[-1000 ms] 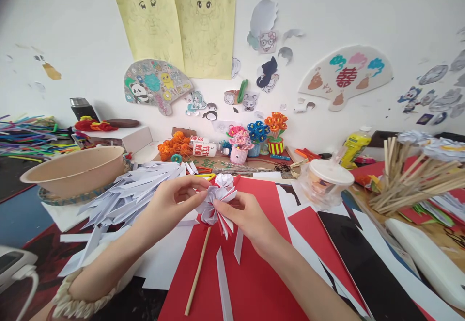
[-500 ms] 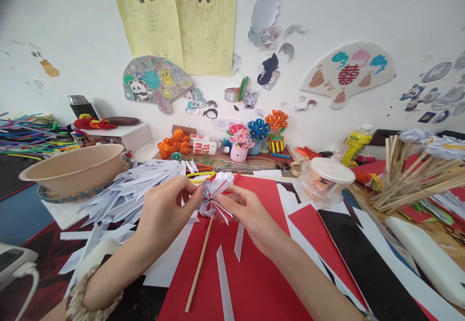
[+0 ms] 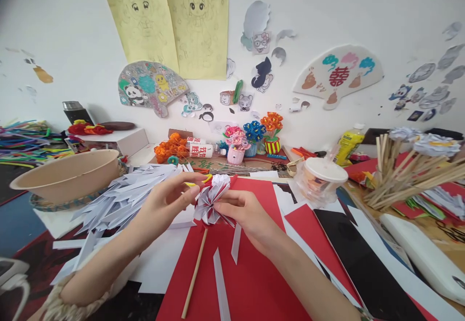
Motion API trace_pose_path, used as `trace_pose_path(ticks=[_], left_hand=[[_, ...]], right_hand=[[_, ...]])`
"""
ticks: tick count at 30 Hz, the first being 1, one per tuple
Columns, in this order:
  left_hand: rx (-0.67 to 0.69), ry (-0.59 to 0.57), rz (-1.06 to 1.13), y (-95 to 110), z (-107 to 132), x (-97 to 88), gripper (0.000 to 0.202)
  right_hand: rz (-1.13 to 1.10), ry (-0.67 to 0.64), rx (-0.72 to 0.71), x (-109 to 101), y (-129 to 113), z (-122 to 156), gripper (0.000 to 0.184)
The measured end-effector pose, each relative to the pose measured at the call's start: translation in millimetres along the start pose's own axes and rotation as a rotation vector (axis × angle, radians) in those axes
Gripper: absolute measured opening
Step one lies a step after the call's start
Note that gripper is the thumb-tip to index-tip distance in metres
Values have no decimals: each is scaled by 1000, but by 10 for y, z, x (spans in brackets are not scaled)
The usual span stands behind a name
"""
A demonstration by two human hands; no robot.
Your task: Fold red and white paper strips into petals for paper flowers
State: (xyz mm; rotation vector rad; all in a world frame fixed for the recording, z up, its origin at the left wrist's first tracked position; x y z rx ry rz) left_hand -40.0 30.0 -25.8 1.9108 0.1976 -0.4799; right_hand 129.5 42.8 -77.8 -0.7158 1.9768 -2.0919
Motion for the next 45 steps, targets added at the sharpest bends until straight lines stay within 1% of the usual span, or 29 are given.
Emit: trace_pose_path(ticks=[2,3,6,9,12,15,17,19,21,22,24,25,27,29,31,33,36,41,43,45], left_hand=[[-39,-126,117,-36,-12,33,34],[-58,-169,157,-55,-10,51,38],[-88,-218,207,-91,10,95,45],[-106,-206,238,-94,25,121,48],[-165,-200,328,-93,33,140,51],[-209,-185,416,-90,41,142,43],[-192,-126,451,-77,42,123,36],[-163,-59,495,-57,47,110,32],[-138,-15,554,-35,56,120,30],[-127,-4,585,-23,61,133,29],[-114,15,629,-2,75,165,28],[-115,18,642,4,82,184,29],[-130,7,644,9,94,227,32],[-140,4,604,5,99,258,33],[-129,13,528,-5,93,269,32],[-101,14,435,-14,80,265,31],[-57,-31,289,-28,52,238,33],[-32,37,-100,-69,10,78,20],[-31,31,-185,-71,1,38,19],[-37,23,-210,-63,-3,17,20]], right_hand=[[-8,-3,6,-13,2,-4,28],[-16,9,9,-24,6,-7,27],[-70,73,20,-65,14,-19,27],[-142,120,8,-99,-6,-25,30],[-210,138,-7,-128,-37,-30,27],[-286,181,-3,-173,-39,-47,26],[-315,193,-13,-187,-36,-62,25],[-333,167,-35,-163,-42,-65,24],[-332,95,-60,-90,-59,-47,30],[-320,47,-78,-39,-73,-30,35],[-213,-96,-135,89,-106,13,50],[-171,-102,-166,124,-117,33,47],[-110,-45,-212,145,-121,53,37],[-72,43,-232,123,-110,51,29],[-49,118,-230,80,-94,36,26],[-24,185,-215,31,-82,21,25],[28,264,-189,-30,-84,17,25],[129,295,-167,-46,-122,28,31],[159,285,-153,-38,-130,29,35],[177,262,-144,-30,-129,27,37]])
Point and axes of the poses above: each hand's wrist, its own z-axis away from the middle knuckle, its own x-axis out of the palm, y = z × x, the point moved 4 cm from there along -z, towards the middle knuckle, and after that the axes turned 1 degree about z, right-handed, at the moved point
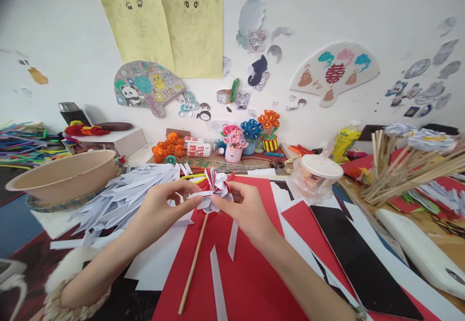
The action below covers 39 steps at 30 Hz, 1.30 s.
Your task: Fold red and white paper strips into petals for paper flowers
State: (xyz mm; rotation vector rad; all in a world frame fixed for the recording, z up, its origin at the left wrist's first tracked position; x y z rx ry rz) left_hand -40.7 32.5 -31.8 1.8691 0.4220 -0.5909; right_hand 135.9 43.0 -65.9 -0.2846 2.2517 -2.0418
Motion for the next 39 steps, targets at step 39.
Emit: trace_pose_path(ticks=[39], left_hand=[[-178,-162,379,-67,-25,2,32]], right_hand=[[-59,-34,16,34,31,24,23]])
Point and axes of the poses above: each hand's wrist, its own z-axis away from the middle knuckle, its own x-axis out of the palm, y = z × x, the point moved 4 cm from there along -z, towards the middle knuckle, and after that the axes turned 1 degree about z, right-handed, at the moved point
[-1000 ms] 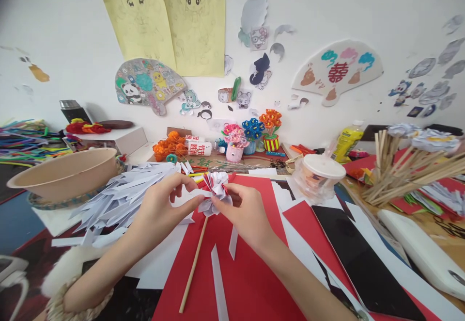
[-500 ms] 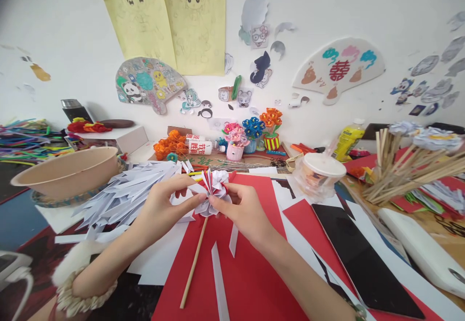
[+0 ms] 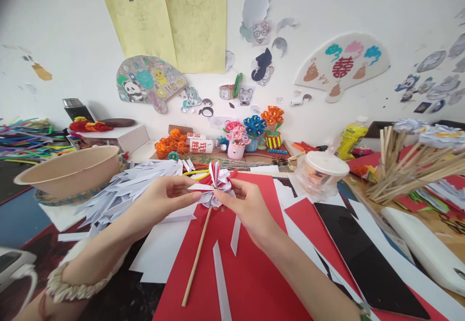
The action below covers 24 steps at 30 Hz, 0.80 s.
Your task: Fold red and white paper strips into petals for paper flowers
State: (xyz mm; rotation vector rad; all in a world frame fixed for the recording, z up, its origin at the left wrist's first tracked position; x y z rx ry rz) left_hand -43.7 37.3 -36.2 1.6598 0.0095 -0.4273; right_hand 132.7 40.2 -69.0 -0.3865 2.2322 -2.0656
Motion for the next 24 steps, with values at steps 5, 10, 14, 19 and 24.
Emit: trace_pose_path(ticks=[5,10,14,19,24], left_hand=[[75,148,-175,28,-1,-46,34],[99,195,-153,-3,-4,-18,43],[1,175,74,-49,0,9,44],[-53,103,308,-33,10,44,38],[7,166,219,7,16,39,27]], right_hand=[[43,-28,15,20,-26,9,19],[24,-53,37,30,12,9,22],[-35,-43,39,22,53,8,24],[-114,2,91,4,73,7,23],[-30,-14,44,32,19,17,24]])
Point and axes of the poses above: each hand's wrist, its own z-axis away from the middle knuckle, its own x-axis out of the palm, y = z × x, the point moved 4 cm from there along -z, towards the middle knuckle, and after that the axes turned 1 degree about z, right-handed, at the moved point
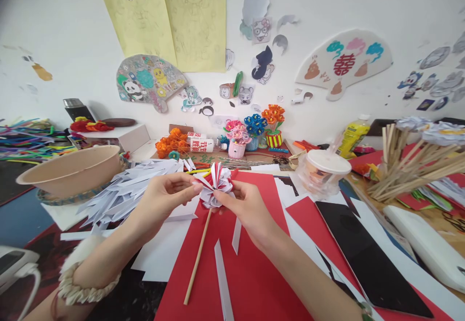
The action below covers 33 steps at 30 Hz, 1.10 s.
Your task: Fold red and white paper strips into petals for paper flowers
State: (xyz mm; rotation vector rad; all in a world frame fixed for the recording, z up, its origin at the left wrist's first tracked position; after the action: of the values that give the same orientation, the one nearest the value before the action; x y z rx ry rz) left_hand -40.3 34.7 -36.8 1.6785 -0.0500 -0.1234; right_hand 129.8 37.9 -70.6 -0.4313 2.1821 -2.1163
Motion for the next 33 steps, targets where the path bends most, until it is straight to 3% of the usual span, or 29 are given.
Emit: trace_pose_path(ticks=[6,12,18,27,33], left_hand=[[46,-14,-209,5,2,-7,24],[-66,-167,-248,-31,-35,-87,24],[-134,-226,-218,-29,-56,-132,29],[-85,-175,-118,-37,-24,17,19],[-107,-166,-201,-83,-17,5,25]], right_hand=[[130,-19,-26,24,-29,7,28],[168,-71,-21,46,-6,-2,29],[169,-102,-17,39,-23,9,27],[146,-61,-50,43,-36,16,23],[155,-32,-63,31,-49,9,25]])
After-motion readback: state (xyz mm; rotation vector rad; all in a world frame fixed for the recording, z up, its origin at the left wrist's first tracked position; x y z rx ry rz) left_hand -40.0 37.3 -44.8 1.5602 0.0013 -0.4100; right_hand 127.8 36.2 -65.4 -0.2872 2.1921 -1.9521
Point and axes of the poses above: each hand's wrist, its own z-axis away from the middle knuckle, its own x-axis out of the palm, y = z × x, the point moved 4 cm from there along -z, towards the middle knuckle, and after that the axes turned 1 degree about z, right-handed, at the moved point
